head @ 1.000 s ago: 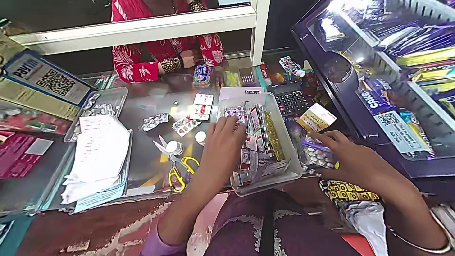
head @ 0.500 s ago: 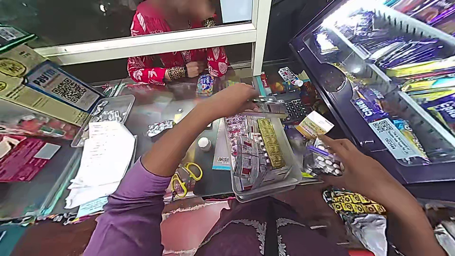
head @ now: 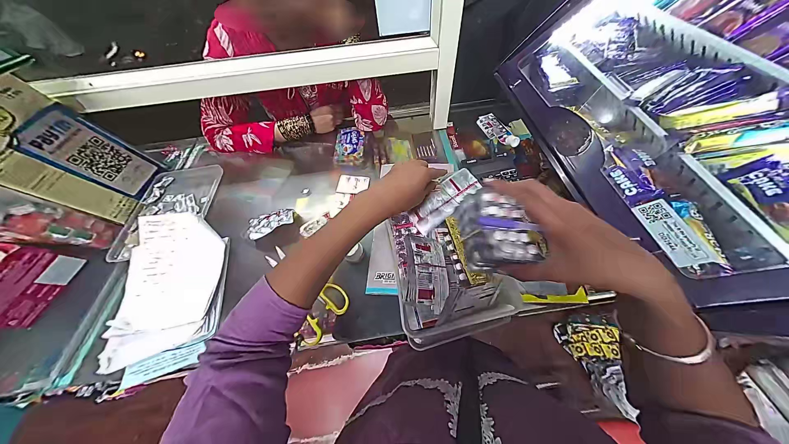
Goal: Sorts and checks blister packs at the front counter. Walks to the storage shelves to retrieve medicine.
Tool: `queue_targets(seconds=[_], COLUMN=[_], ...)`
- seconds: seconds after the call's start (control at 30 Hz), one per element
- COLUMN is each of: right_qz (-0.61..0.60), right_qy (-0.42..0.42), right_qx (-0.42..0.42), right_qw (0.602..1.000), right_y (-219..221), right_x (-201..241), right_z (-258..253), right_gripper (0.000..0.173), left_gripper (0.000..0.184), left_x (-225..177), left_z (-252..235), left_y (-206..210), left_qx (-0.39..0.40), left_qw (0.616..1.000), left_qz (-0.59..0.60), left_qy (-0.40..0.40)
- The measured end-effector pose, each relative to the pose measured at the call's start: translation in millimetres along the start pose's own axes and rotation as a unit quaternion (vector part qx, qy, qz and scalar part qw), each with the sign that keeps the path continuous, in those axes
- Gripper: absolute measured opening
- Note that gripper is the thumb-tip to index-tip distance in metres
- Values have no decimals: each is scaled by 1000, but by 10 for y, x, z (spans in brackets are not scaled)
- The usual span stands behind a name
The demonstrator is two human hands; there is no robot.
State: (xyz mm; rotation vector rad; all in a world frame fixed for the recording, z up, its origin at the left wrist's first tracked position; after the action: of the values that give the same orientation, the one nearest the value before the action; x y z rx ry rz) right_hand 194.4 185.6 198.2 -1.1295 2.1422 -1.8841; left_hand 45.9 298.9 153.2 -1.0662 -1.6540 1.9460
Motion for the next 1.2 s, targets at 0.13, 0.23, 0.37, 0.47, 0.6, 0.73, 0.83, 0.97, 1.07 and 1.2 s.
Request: queue_targets(seconds=[0.13,0.23,0.37,0.47,0.6,0.73,0.83,0.97,1.07,1.2], right_qz=[44,76,85,107,106,85,78,61,50,-14], right_qy=[35,59,66,103,119,99,96,94,98,99], right_qx=[172,213,242,244,259,248,242,235,239,191], right_qw=[983,972,964,958,953,960,962,966,965,977], right_y=[550,658,797,680,607,648,632,617,650,488], right_x=[-91,-120,-60,-71,-39,-53,-65,-74,-61,-139], right_z=[-358,-343,-339,-283,-168,-191,-174,-150,-173,-137], right_gripper=[102,98,98,96,99,98,93,90,89,103], left_gripper=[42,37,41,42,34,28,29,18,15,12], left_x=[-22,-82,-101,-132,-100,-49,-37,-23,73,19], left_z=[203,392,401,389,450,450,408,417,341,278], left_y=[-2,9,203,202,200,172,224,-11,36,232], left_qx=[-78,-179,-151,-155,-184,-204,-134,-141,-125,-148], left_qw=[990,975,982,985,982,977,975,980,991,986], left_qz=[-116,-122,-107,-75,-51,59,167,140,47,-77], left_qy=[-21,40,32,23,2,-31,-63,-21,7,9])
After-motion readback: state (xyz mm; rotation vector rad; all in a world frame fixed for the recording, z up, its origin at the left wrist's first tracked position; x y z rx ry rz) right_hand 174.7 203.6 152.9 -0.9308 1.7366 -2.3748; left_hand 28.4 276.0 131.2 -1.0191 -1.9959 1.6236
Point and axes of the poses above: each hand's wrist, its own z-axis away from the middle knuckle, its own y-axis out of the palm, x = y × z, the point moved 9 cm from there along -z, towards the middle knuckle, and after that the axes turned 4 degrees about y, right-handed, at the moved point
